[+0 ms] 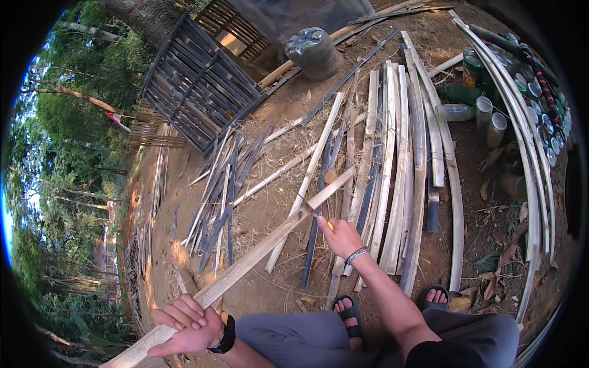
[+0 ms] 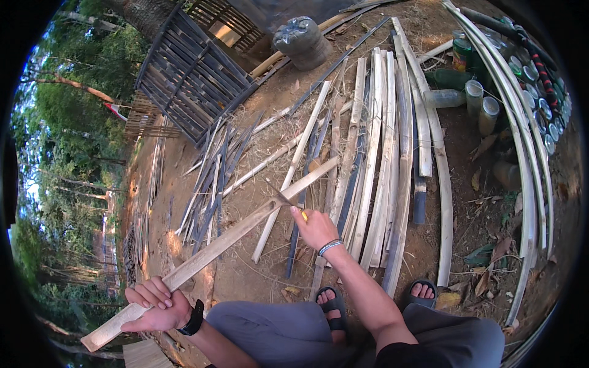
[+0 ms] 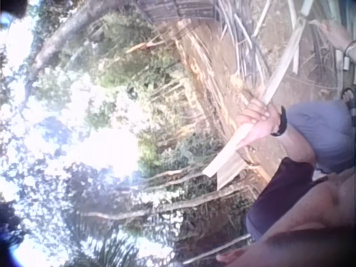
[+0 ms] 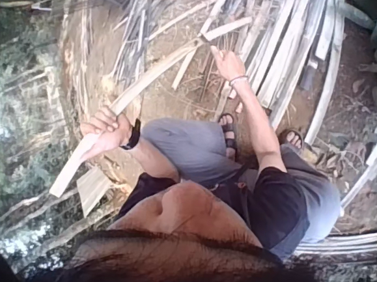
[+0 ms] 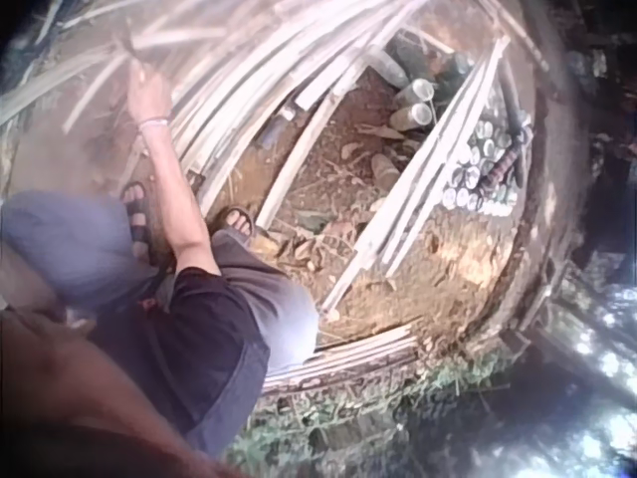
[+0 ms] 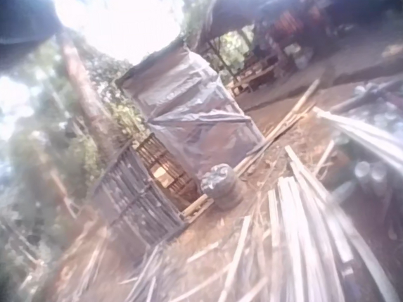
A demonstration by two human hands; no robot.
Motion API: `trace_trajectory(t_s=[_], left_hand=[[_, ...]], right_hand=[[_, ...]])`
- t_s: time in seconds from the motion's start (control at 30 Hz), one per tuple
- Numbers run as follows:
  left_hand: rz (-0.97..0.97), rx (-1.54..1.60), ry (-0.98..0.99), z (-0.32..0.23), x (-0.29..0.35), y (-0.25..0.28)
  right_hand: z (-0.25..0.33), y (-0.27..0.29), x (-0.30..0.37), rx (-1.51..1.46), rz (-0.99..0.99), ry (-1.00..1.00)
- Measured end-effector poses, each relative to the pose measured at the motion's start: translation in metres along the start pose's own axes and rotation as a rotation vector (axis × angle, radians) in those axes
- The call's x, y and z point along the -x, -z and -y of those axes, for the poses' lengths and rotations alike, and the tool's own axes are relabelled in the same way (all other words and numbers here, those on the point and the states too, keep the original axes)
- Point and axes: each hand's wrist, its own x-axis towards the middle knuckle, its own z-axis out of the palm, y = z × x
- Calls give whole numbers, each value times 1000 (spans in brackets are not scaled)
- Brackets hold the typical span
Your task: The person scrapes and shaves long strips of bamboo with a knife while sitting on the ground.
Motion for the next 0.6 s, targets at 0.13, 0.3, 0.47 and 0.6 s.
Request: trace_trajectory(t_s=[0.13,0.3,0.47,0.6], left_hand=[[120,40,25,-32,-7,19],[89,39,48,-40,-12,26],[117,64,51,-43,-13,39],[125,24,26,-39,-7,18]], right_hand=[[34,0,37,66,175,54],[19,-2,22,92,125,55],[51,-4,45,170,165,70],[22,-1,27,199,13,18]])
